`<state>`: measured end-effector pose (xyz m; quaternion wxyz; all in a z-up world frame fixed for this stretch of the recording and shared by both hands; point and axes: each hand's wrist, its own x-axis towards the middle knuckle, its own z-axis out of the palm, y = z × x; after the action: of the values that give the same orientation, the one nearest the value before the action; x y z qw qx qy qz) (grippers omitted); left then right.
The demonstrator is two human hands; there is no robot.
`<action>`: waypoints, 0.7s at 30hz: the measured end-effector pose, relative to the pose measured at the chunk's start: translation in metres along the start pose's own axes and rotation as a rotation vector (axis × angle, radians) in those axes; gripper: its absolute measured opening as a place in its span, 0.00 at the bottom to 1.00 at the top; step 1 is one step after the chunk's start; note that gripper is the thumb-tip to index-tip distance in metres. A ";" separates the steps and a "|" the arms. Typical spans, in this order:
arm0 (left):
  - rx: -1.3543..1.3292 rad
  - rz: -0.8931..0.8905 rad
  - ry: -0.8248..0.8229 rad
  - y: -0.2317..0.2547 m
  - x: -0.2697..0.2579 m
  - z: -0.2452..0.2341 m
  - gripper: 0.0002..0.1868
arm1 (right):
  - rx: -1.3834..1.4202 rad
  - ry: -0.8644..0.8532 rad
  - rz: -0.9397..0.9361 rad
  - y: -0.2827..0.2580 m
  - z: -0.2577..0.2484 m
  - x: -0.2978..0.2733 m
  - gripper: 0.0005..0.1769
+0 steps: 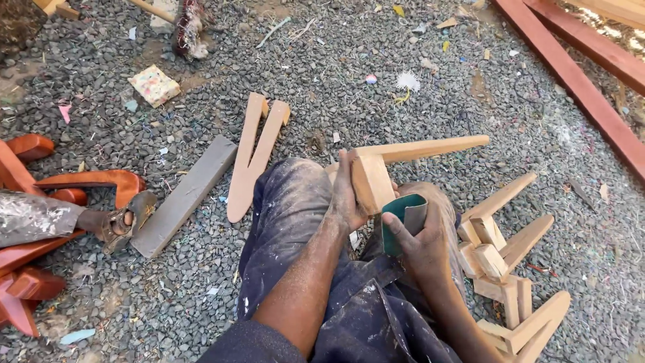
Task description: Sanding a small wooden block with sandpaper to smooth the surfaces and edges
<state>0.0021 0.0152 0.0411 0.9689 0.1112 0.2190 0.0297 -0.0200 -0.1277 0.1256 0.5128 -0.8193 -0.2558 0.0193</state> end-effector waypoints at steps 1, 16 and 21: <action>0.001 -0.001 -0.005 -0.001 0.001 -0.001 0.46 | -0.002 0.004 -0.003 -0.019 -0.002 0.003 0.28; 0.167 0.040 -0.285 -0.018 0.029 -0.023 0.51 | -0.034 0.069 0.328 0.021 -0.011 0.001 0.38; 0.559 0.291 0.147 -0.017 -0.010 0.022 0.35 | -0.034 0.082 0.252 0.017 0.002 0.056 0.46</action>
<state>0.0031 -0.0066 0.0607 0.8681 0.4004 0.2701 0.1144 0.0345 -0.1073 0.1224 0.5025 -0.8535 -0.1301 0.0459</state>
